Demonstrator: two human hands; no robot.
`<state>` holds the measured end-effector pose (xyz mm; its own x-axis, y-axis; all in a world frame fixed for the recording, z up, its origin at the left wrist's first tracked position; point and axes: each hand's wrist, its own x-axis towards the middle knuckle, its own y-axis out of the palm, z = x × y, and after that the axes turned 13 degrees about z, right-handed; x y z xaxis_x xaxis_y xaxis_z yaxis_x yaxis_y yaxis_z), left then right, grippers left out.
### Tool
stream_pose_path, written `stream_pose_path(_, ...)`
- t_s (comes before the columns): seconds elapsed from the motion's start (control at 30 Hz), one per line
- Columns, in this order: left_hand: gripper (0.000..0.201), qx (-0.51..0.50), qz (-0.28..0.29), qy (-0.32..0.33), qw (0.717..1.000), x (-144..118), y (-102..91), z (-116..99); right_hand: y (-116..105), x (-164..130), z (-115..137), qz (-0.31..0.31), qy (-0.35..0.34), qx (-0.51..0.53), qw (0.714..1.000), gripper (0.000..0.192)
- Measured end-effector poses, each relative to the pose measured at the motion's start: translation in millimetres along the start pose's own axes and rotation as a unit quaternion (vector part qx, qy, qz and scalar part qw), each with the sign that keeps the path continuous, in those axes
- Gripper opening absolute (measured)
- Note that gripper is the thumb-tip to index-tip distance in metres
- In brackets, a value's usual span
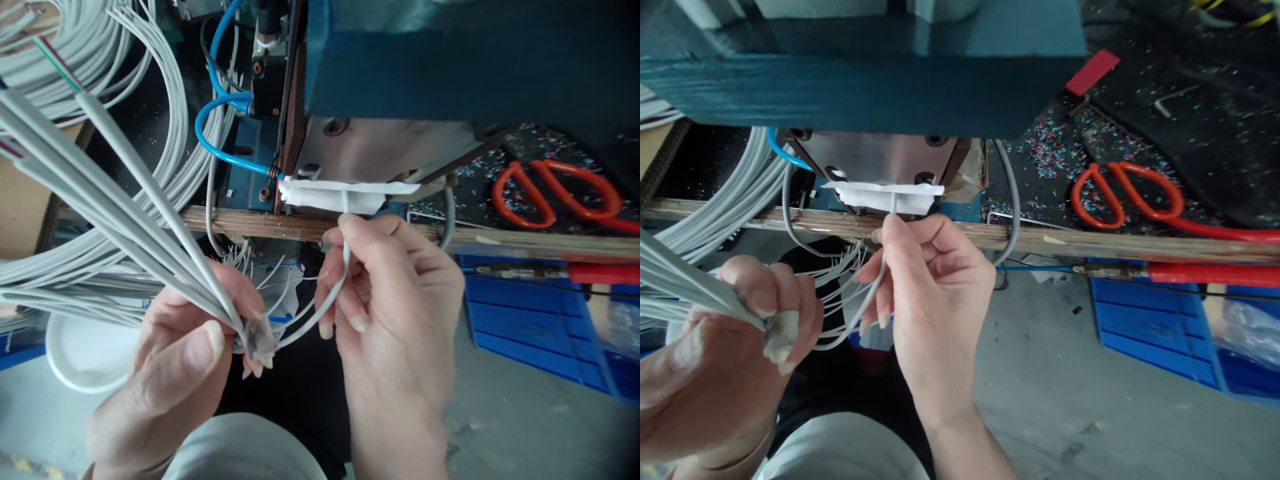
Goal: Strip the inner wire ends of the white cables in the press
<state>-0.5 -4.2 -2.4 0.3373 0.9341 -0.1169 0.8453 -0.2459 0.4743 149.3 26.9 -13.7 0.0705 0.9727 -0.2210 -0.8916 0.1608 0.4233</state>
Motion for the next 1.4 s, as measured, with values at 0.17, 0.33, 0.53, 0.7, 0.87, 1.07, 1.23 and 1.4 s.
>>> stream_pose_path(0.17, 0.017, -0.015, -0.005, 0.004, 1.0, -2.4, 0.3, 1.8, 0.1, -0.4, -0.2, -0.006, 0.005, 0.01, 1.0, 0.027)
stream_pose_path(0.33, 0.019, -0.013, -0.001, 0.005, 1.0, -4.1, 2.6, 1.8, -1.0, 0.9, -0.8, -0.012, -0.004, 0.003, 1.0, 0.028)
stream_pose_path(0.53, 0.018, -0.024, 0.004, 0.01, 1.0, -5.7, 2.7, 1.2, -0.7, 2.3, 0.4, -0.012, -0.015, -0.009, 1.0, 0.026)
stream_pose_path(0.7, 0.018, -0.028, 0.014, 0.032, 0.999, -4.8, 2.4, 3.6, -0.3, 3.5, -0.2, -0.007, -0.032, 0.011, 0.999, 0.024)
stream_pose_path(0.87, 0.019, -0.045, 0.013, 0.038, 0.998, -2.9, 1.7, 5.5, -2.9, 3.9, -4.1, 0.005, -0.052, 0.014, 0.999, 0.022)
stream_pose_path(1.07, 0.024, -0.065, 0.005, 0.028, 0.997, -0.4, -3.5, 12.9, -15.5, -13.3, -21.9, 0.012, -0.113, -0.081, 0.99, 0.022)
stream_pose_path(1.23, 0.025, -0.052, -0.031, -0.008, 0.998, -4.9, -10.3, 27.6, -27.6, -34.4, -45.7, 0.047, -0.192, -0.179, 0.964, 0.019)
stream_pose_path(1.4, 0.017, -0.047, -0.061, -0.029, 0.997, -11.6, -15.1, 36.6, -37.8, -47.3, -58.0, 0.067, -0.228, -0.245, 0.94, 0.019)
